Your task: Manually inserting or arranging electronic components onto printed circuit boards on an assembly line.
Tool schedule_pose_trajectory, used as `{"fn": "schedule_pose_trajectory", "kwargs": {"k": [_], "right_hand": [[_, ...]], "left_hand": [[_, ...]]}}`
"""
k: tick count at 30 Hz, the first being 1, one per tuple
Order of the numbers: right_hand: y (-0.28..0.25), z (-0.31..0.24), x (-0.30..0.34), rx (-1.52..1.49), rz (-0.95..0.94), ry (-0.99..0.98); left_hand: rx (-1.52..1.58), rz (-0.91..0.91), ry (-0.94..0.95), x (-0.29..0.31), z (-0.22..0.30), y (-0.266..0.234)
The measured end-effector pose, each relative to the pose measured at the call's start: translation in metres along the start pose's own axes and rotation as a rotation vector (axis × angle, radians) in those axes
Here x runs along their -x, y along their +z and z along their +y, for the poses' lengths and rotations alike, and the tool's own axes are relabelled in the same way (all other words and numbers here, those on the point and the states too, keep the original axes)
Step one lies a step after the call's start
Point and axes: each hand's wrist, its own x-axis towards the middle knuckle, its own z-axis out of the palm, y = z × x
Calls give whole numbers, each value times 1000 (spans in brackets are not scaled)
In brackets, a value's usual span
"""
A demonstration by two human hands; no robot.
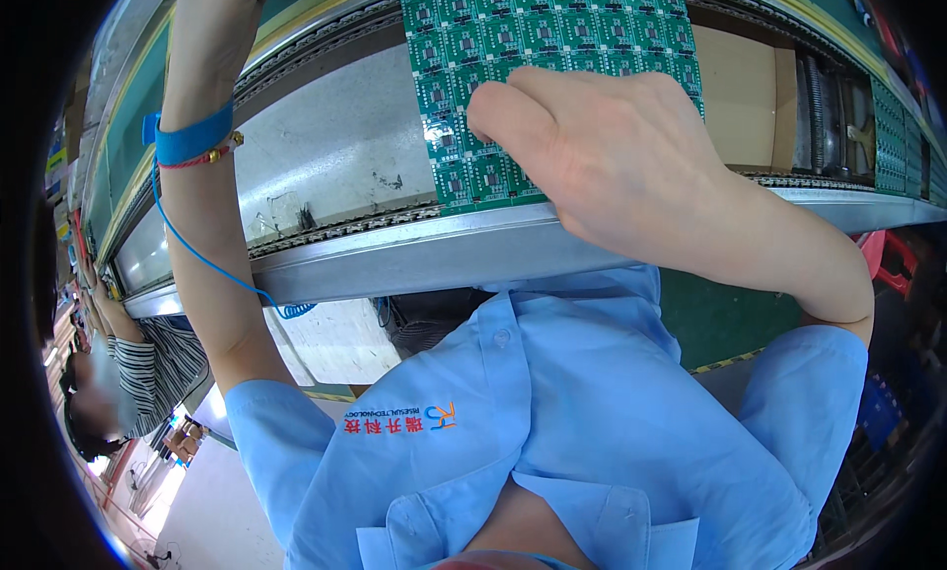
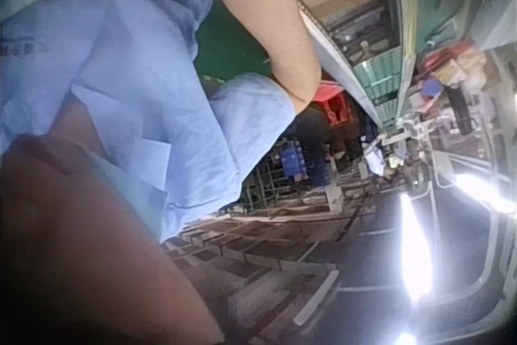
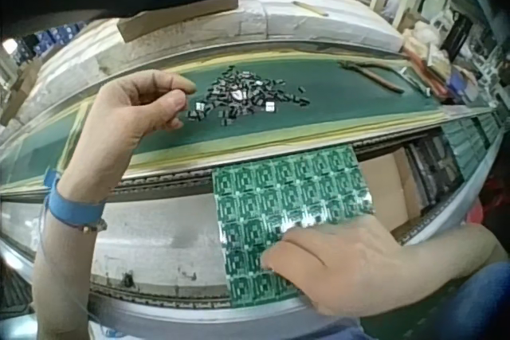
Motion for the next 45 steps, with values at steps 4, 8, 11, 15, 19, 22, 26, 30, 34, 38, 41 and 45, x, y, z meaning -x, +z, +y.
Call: {"fn": "schedule_pose_trajectory", "kwargs": {"k": [4, 8, 11, 15, 19, 22, 26, 30, 34, 38, 41, 45], "right_hand": [[-5, -6, 0, 71, 21, -19], [-14, 10, -8, 34, 46, -45], [-36, 92, -27, 97, 165, 204], [-55, 148, -48, 178, 314, 466], [-26, 153, -70, 153, 266, 394], [-29, 153, -70, 225, 270, 396], [-41, 156, -60, 233, 297, 405], [-35, 161, -60, 190, 326, 306], [-39, 160, -57, 180, 331, 296], [-49, 153, -45, 164, 334, 164], [-79, 126, -23, -62, 246, 54], [-22, 104, -25, -910, 520, -420]], "left_hand": [[-61, -112, 86, 13, 15, 9], [-61, -192, -101, 38, 35, 23], [18, -291, 93, 57, 5, 21], [-340, -369, 223, 74, 36, 49], [-429, -404, 217, 98, 28, 49], [-475, -442, 254, 101, 30, 54], [-545, -465, 292, 99, 36, 66], [-580, -455, 298, 104, 36, 69], [-675, -432, 333, 109, 40, 72], [-713, -422, 373, 108, 40, 77], [-734, -426, 389, 108, 41, 78], [-771, -424, 393, 111, 40, 76]]}}
